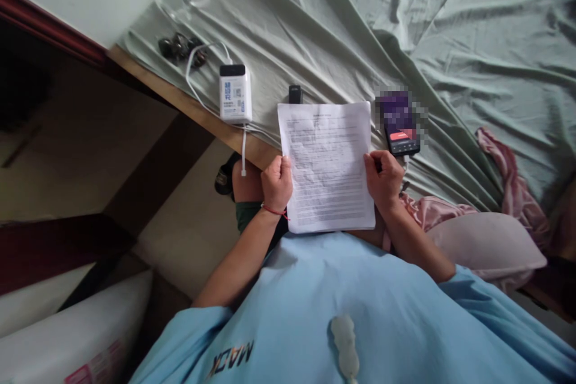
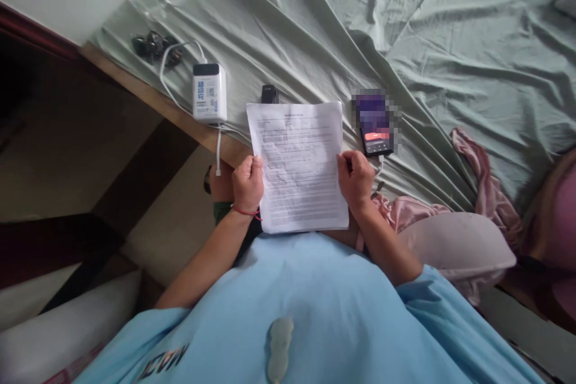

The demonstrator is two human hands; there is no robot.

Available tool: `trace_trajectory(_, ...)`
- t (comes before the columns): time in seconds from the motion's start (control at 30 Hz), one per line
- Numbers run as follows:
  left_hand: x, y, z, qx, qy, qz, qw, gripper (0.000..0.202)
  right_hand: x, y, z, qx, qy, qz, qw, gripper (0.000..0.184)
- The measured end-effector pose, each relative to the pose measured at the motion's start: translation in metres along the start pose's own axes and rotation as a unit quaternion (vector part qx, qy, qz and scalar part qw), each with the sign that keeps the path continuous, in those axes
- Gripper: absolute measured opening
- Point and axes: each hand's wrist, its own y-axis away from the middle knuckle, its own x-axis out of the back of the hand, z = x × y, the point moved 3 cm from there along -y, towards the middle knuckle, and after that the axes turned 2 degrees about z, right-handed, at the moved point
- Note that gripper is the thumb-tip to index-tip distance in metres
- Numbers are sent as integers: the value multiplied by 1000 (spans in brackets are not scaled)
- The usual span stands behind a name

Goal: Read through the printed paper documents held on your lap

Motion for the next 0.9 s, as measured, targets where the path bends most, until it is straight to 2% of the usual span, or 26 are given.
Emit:
trace_trajectory(0.13, 0, 0, -1, 6, 9, -3, 1000, 41, -2, 2, 3, -7, -17, 5, 1000, 18)
trace_trajectory(0.33, -1, 0, -2, -5, 1, -1, 1000, 39, -1, 2, 2, 20, -12, 2, 1000, 13)
trace_trajectory(0.5, -1, 0, -1, -13, 3, -7, 1000, 40, 13, 1, -18, 77, 8, 43, 996, 9)
trace_trajectory(0.6, -1, 0, -3, -1, 19, -4, 1000, 46, 21, 1, -35, 71, -35, 27, 996, 8)
trace_trajectory(0.73, -2, 0, -6, 9, 28, 13, 999, 52, 30, -1, -50, -16, -142, -27, 989, 15)
trace_trajectory(0.8, -3, -1, -6, 22, 12, 9, 1000, 51, 34, -1, -55, -59, -215, -83, 971, 23)
trace_trajectory(0.83, -2, -1, -4, 33, 1, 2, 999, 49, 36, 0, -58, -71, -271, -132, 951, 29)
trace_trajectory(0.9, -1, -1, 0, 67, -19, -24, 997, 45, 39, 3, -68, -71, -395, -266, 877, 48)
